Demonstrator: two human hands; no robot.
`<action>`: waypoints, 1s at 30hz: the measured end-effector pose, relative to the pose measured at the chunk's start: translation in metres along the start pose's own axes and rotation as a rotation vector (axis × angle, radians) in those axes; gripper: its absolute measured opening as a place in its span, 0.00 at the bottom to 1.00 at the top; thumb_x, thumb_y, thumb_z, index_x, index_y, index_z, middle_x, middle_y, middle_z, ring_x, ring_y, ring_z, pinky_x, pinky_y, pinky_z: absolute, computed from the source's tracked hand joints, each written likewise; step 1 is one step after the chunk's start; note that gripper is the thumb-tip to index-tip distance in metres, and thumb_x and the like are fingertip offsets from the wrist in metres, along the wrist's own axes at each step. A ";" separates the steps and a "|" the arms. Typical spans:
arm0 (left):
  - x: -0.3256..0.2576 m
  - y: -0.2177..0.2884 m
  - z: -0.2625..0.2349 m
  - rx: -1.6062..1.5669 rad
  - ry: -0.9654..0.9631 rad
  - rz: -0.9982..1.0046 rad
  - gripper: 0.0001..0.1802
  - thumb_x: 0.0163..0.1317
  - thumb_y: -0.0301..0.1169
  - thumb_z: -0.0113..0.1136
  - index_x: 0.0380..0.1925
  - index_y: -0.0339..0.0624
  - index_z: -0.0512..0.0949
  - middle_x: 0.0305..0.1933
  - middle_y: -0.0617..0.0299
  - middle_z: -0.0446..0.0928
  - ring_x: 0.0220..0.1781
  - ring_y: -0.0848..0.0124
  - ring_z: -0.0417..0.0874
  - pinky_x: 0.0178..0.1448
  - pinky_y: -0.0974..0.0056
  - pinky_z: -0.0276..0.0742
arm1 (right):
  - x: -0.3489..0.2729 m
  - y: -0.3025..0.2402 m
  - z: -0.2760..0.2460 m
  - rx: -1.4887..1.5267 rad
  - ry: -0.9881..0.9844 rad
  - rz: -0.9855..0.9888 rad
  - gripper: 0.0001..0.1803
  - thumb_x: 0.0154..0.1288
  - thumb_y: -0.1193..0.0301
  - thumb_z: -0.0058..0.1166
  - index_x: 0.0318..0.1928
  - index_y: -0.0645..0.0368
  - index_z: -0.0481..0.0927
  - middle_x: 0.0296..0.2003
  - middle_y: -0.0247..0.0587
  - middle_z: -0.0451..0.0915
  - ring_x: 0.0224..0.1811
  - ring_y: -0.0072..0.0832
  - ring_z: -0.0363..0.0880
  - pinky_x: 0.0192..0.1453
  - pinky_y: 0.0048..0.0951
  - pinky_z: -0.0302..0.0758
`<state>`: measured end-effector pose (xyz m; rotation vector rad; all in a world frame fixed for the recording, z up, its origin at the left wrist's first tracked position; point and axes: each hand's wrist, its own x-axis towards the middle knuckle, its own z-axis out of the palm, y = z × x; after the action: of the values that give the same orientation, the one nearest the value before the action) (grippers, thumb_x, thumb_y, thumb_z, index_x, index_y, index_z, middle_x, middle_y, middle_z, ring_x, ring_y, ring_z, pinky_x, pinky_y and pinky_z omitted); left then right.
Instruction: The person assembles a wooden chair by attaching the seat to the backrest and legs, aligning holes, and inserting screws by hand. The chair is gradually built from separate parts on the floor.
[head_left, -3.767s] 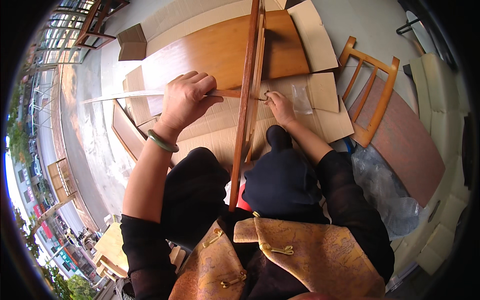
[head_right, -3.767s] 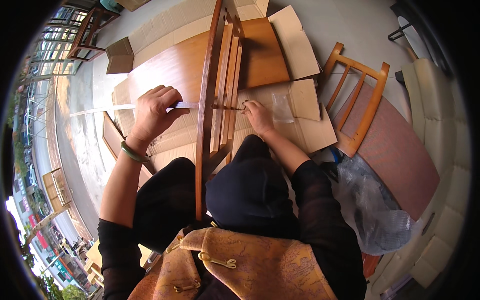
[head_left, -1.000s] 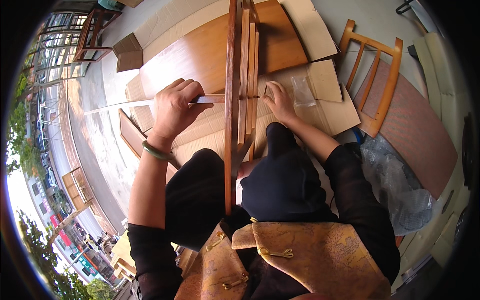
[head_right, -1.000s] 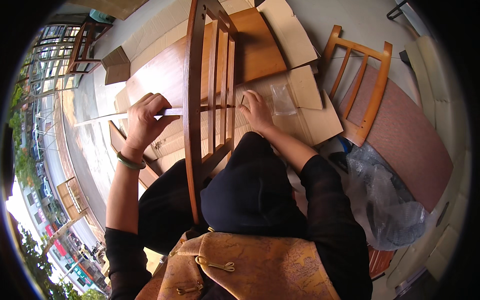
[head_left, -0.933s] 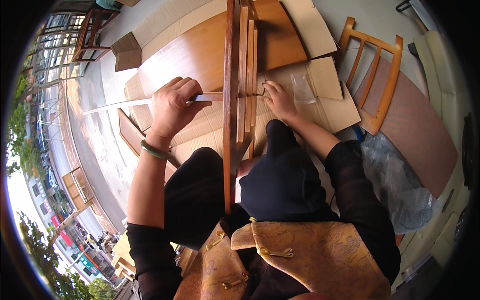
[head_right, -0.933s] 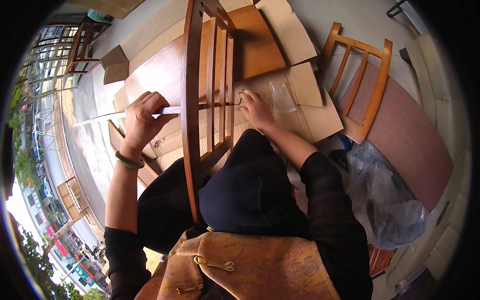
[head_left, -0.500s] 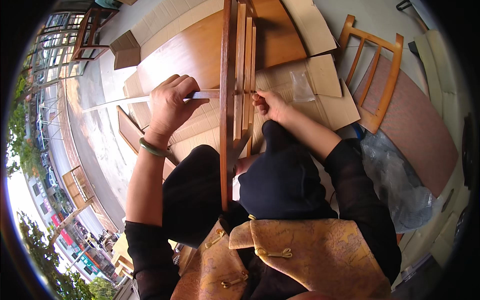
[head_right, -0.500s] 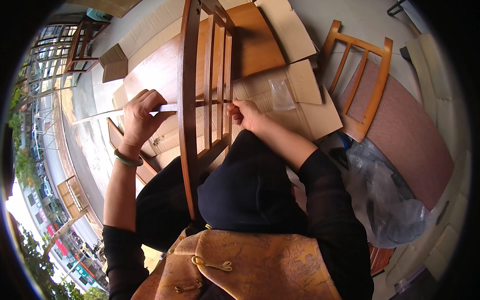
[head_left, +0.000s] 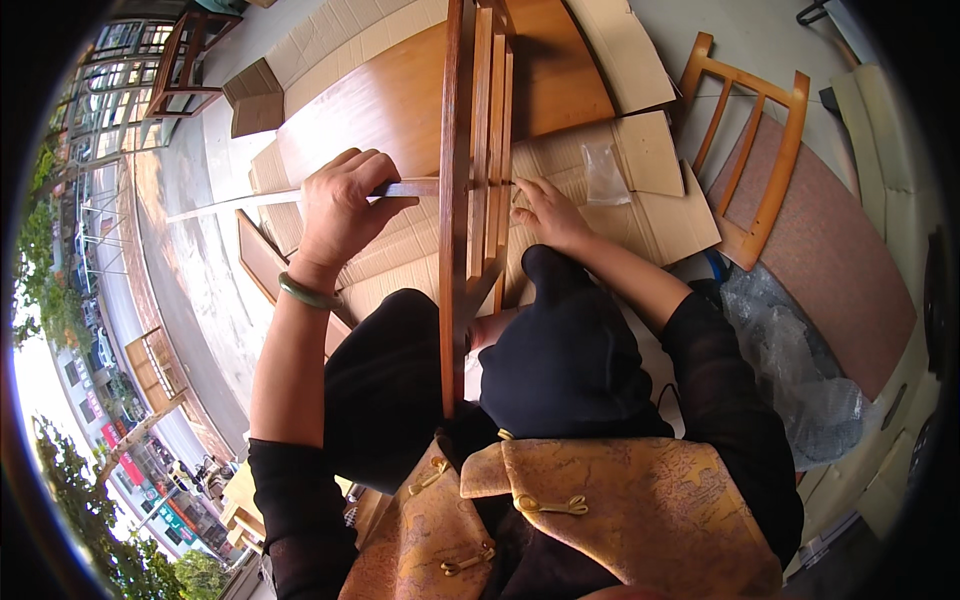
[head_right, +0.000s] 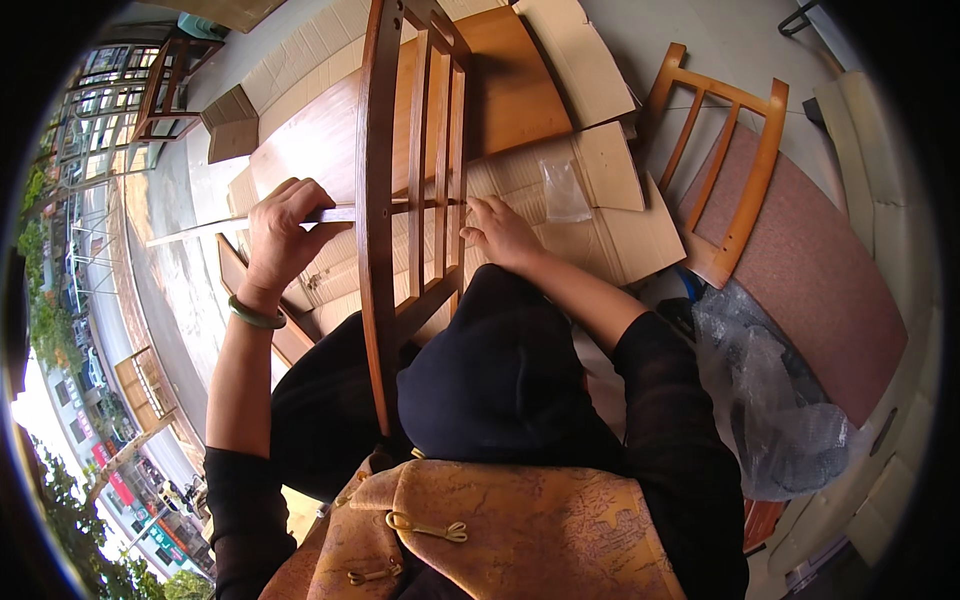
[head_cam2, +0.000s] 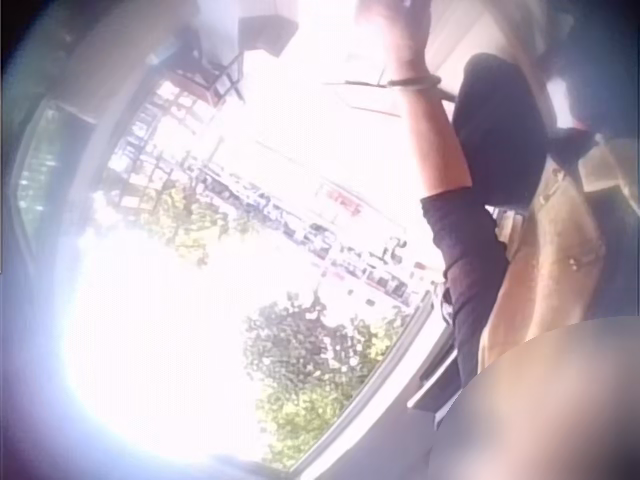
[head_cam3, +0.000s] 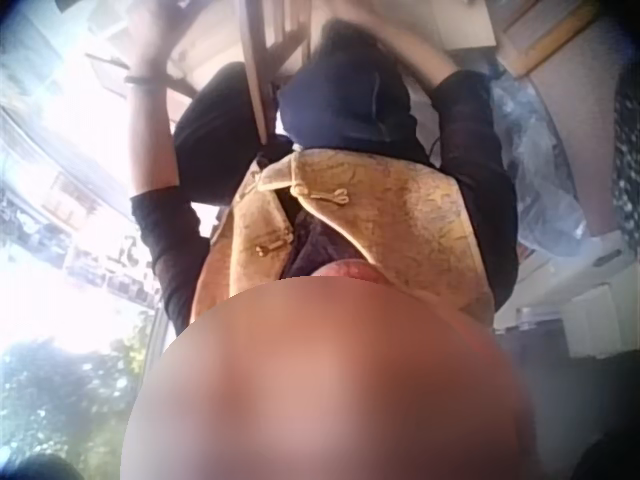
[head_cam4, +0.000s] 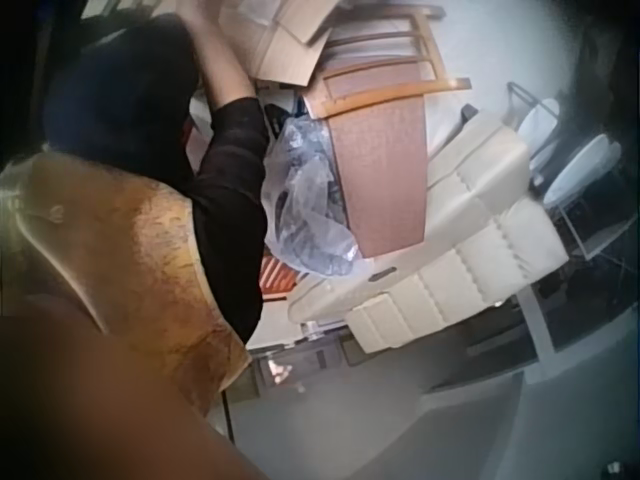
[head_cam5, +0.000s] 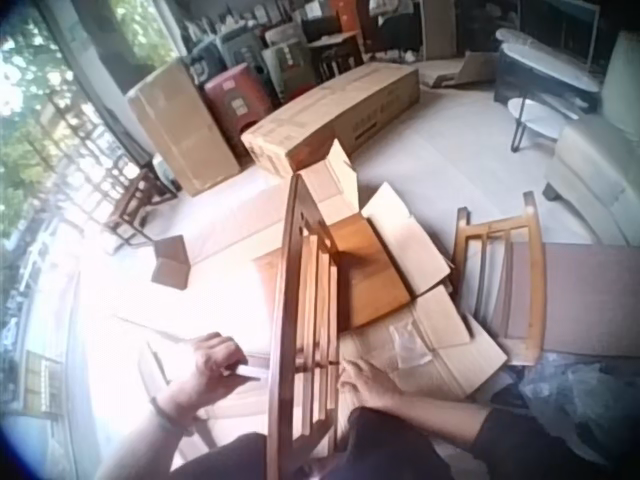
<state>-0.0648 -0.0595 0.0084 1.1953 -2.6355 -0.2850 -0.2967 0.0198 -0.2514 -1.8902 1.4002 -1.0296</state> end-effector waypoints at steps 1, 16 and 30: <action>0.000 0.000 0.000 -0.004 -0.005 -0.002 0.15 0.42 0.33 0.75 0.22 0.46 0.74 0.23 0.67 0.75 0.29 0.66 0.78 0.31 0.61 0.74 | -0.001 0.001 0.000 -0.049 0.011 -0.008 0.16 0.65 0.63 0.58 0.46 0.61 0.77 0.45 0.48 0.79 0.47 0.48 0.79 0.47 0.43 0.78; -0.001 0.003 0.001 -0.001 -0.011 0.021 0.16 0.43 0.34 0.74 0.22 0.46 0.72 0.23 0.66 0.74 0.29 0.66 0.77 0.31 0.61 0.73 | 0.039 0.036 0.028 0.999 -0.014 1.236 0.16 0.71 0.57 0.51 0.36 0.58 0.75 0.24 0.40 0.77 0.18 0.28 0.75 0.16 0.28 0.62; 0.000 0.001 0.002 0.000 -0.007 0.010 0.17 0.43 0.36 0.74 0.22 0.47 0.72 0.23 0.68 0.74 0.29 0.67 0.78 0.31 0.62 0.74 | 0.018 0.043 0.011 -0.412 0.100 -0.209 0.17 0.60 0.62 0.61 0.46 0.54 0.76 0.45 0.38 0.79 0.47 0.36 0.78 0.49 0.33 0.77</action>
<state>-0.0658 -0.0584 0.0068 1.1835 -2.6464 -0.2874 -0.3070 -0.0100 -0.2871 -2.3511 1.5928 -0.9995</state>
